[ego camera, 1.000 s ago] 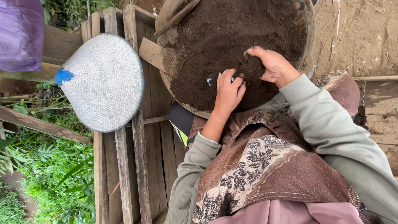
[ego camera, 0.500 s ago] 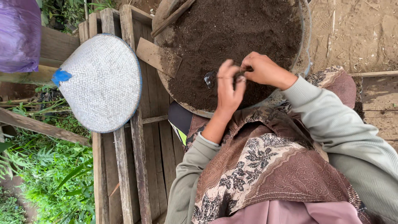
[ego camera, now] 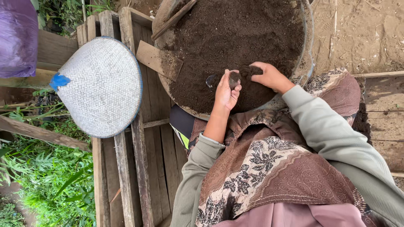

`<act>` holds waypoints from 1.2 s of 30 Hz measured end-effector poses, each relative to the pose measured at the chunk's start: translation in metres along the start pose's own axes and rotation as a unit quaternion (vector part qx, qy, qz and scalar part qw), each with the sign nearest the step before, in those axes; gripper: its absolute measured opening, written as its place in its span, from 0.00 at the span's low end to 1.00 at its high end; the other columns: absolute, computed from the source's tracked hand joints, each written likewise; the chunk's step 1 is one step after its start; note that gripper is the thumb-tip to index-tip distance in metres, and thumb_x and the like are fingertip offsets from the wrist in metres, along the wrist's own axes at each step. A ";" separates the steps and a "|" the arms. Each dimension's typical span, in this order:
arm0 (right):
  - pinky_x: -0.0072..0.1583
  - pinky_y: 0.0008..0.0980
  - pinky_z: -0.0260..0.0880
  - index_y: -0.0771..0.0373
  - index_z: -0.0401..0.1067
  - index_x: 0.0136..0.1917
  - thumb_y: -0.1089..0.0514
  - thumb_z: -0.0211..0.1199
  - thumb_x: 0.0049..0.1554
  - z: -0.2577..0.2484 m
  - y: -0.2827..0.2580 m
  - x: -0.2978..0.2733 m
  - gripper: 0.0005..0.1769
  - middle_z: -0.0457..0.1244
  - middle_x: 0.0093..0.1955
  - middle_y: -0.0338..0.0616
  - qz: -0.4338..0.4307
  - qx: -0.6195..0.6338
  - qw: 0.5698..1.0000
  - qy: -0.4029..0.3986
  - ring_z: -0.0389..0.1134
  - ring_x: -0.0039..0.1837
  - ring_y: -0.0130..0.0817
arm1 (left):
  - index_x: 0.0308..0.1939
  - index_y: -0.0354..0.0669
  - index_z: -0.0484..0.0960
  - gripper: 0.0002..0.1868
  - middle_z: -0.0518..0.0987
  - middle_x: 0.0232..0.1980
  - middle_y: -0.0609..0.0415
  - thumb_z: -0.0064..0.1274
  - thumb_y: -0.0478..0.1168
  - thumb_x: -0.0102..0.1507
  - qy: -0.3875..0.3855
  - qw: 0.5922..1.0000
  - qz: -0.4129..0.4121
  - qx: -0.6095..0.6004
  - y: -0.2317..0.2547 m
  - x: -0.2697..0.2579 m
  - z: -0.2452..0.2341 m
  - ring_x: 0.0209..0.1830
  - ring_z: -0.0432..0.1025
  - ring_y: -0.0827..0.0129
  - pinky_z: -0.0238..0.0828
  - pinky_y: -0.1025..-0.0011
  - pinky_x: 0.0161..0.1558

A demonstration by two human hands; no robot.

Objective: The person scoops soil from a large basin, mixes it with a small amount of white powder from a packet, and forms the mixture into small pellets. They then place the formed pellets into a wooden tray.

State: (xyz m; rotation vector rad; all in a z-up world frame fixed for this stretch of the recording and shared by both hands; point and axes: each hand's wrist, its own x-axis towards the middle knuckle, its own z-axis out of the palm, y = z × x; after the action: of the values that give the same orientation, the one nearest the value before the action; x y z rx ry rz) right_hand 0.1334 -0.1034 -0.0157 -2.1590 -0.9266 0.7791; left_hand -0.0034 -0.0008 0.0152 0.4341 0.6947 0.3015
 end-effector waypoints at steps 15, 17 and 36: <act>0.53 0.58 0.62 0.70 0.56 0.61 0.65 0.57 0.50 -0.087 -0.152 -0.050 0.26 0.52 0.55 0.63 -0.097 -0.070 0.984 -0.129 0.56 0.57 0.64 | 0.35 0.46 0.72 0.11 0.70 0.24 0.50 0.45 0.49 0.60 -0.013 0.996 0.062 0.063 -0.006 0.007 0.005 0.10 0.63 0.75 0.54 0.94 0.09; 0.52 0.55 0.62 0.65 0.63 0.57 0.64 0.55 0.53 -0.083 -0.134 -0.047 0.17 0.55 0.52 0.56 -0.142 -0.087 0.981 -0.096 0.59 0.56 0.59 | 0.36 0.50 0.71 0.09 0.72 0.25 0.47 0.46 0.49 0.60 -0.045 0.998 0.040 0.035 -0.009 0.003 0.009 0.12 0.65 0.74 0.58 0.93 0.10; 0.50 0.60 0.59 0.69 0.62 0.51 0.64 0.57 0.44 -0.203 0.093 -0.232 0.20 0.60 0.46 0.66 -0.029 0.079 0.979 0.184 0.60 0.49 0.66 | 0.47 0.42 0.69 0.13 0.77 0.38 0.45 0.41 0.40 0.60 0.075 0.805 0.193 0.556 0.025 0.006 0.030 0.20 0.72 0.71 0.58 0.91 0.14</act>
State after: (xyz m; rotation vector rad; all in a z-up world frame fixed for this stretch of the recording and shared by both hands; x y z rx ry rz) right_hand 0.1833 -0.4004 0.0982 -2.0336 -0.7056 0.3901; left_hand 0.0180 0.0149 0.0450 1.7152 0.8950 0.2848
